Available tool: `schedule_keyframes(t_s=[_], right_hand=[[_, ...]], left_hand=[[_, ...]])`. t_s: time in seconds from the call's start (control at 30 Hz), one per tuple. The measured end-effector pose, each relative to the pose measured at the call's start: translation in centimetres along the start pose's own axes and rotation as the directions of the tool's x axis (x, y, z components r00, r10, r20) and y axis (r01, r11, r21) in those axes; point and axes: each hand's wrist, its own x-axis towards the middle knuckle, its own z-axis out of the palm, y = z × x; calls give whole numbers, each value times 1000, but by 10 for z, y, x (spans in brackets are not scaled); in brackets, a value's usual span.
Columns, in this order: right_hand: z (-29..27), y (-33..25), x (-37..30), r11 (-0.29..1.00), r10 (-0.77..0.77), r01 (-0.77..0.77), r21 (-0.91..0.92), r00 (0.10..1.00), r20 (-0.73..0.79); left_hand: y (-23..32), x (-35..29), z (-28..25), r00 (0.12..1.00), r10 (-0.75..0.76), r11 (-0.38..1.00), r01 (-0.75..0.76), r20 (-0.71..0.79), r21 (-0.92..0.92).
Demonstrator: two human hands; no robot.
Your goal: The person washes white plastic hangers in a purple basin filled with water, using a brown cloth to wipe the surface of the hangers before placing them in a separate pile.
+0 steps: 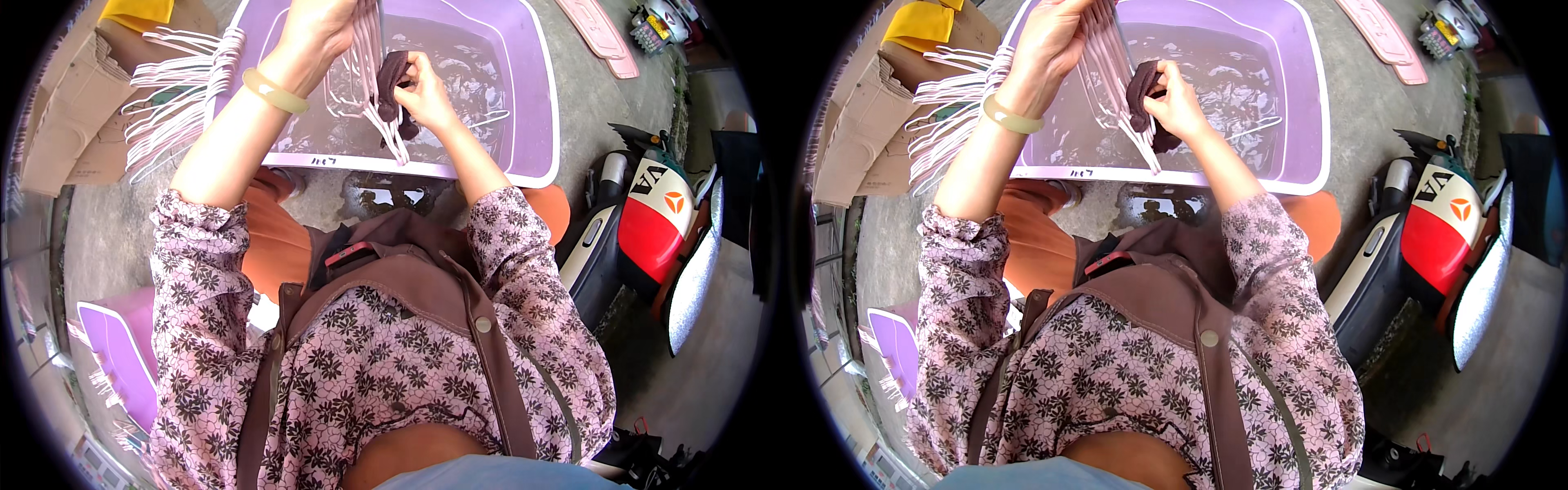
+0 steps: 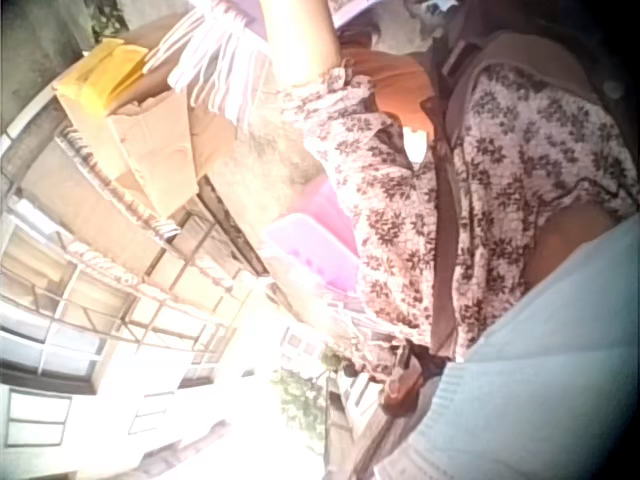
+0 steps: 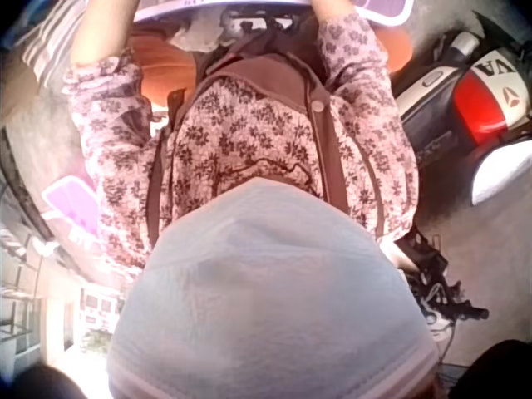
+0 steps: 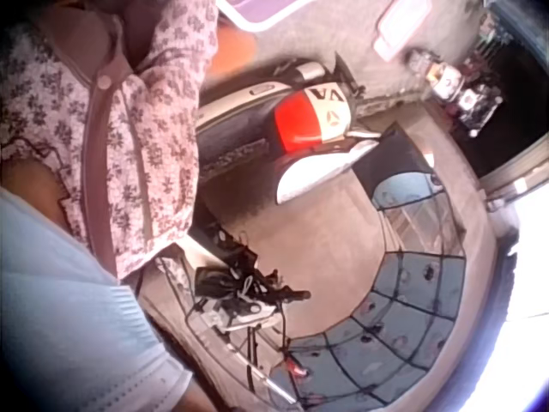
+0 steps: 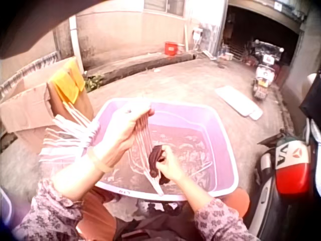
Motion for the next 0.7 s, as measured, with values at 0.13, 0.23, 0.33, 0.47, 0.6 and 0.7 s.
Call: schedule_keyframes(t_s=[0.13,0.23,0.33,0.47,0.6,0.7], right_hand=[[-11,40,12,962,171,-198,186,974,151],[-15,41,7,868,248,-336,365,931,267],[-4,44,0,835,200,-278,474,957,209],[2,37,2,849,193,-184,496,981,33],[-2,9,9,999,33,-34,39,999,10],[-18,-16,5,983,-167,175,-57,978,124]], left_hand=[[13,-2,19,994,50,999,-48,101,-22],[20,-2,24,996,25,999,-22,89,-39],[14,3,18,987,68,997,-71,148,16],[-4,1,22,993,69,996,-73,91,48],[-11,6,19,999,-17,1000,17,29,11],[-17,12,14,994,-105,994,106,39,-37]])
